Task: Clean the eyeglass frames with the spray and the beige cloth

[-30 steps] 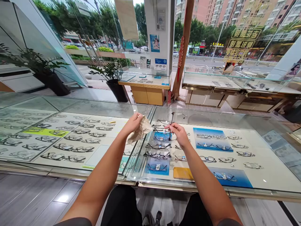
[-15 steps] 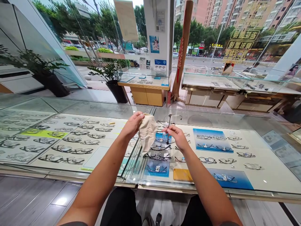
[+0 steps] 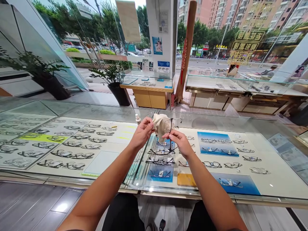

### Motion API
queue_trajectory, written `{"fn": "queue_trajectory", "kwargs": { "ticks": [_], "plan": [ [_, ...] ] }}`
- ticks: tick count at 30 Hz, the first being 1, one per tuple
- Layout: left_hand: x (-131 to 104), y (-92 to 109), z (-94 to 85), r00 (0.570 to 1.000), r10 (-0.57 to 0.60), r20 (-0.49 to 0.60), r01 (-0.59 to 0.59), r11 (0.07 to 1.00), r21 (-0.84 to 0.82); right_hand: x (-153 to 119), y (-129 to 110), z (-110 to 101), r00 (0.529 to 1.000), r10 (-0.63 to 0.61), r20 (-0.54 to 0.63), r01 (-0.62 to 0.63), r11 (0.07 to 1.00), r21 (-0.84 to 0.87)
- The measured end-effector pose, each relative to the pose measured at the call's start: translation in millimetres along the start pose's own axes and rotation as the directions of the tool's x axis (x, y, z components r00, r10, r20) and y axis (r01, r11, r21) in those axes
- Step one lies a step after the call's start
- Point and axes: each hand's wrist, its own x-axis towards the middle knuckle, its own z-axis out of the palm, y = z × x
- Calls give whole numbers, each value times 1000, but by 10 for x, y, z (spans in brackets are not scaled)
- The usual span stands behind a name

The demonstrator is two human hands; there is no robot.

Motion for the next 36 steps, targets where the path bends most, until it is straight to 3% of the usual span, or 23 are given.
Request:
{"fn": "queue_trajectory", "kwargs": {
  "ticks": [5, 11, 17, 22, 25, 30, 36],
  "plan": [
    [-37, -49, 111, 986, 125, 114, -134, 988, 80, 3, 2, 7, 1000, -11, 7, 11, 1000, 26],
    [-54, -68, 144, 967, 136, 216, -160, 982, 101, 18, 51, -6, 1000, 10, -1, -10, 1000, 25],
    [-83, -115, 125, 976, 161, 146, -189, 959, 211, 20, 49, 22, 999, 30, 15, -30, 999, 18],
    [-95, -189, 193, 990, 139, -4, -139, 989, 47, 5, 20, 56, 997, 47, 60, -48, 999, 9],
    [-96, -201, 221, 997, 69, -35, -71, 997, -33, -5, -10, 64, 995, 55, 78, -55, 998, -6],
    [-112, -178, 249, 979, -190, 79, 199, 971, -129, -9, -45, 60, 993, 20, 117, -14, 999, -50],
    [-130, -168, 290, 946, -273, 173, 305, 932, -196, -12, -32, 65, 990, 50, 129, -44, 998, -52]
  ]
}}
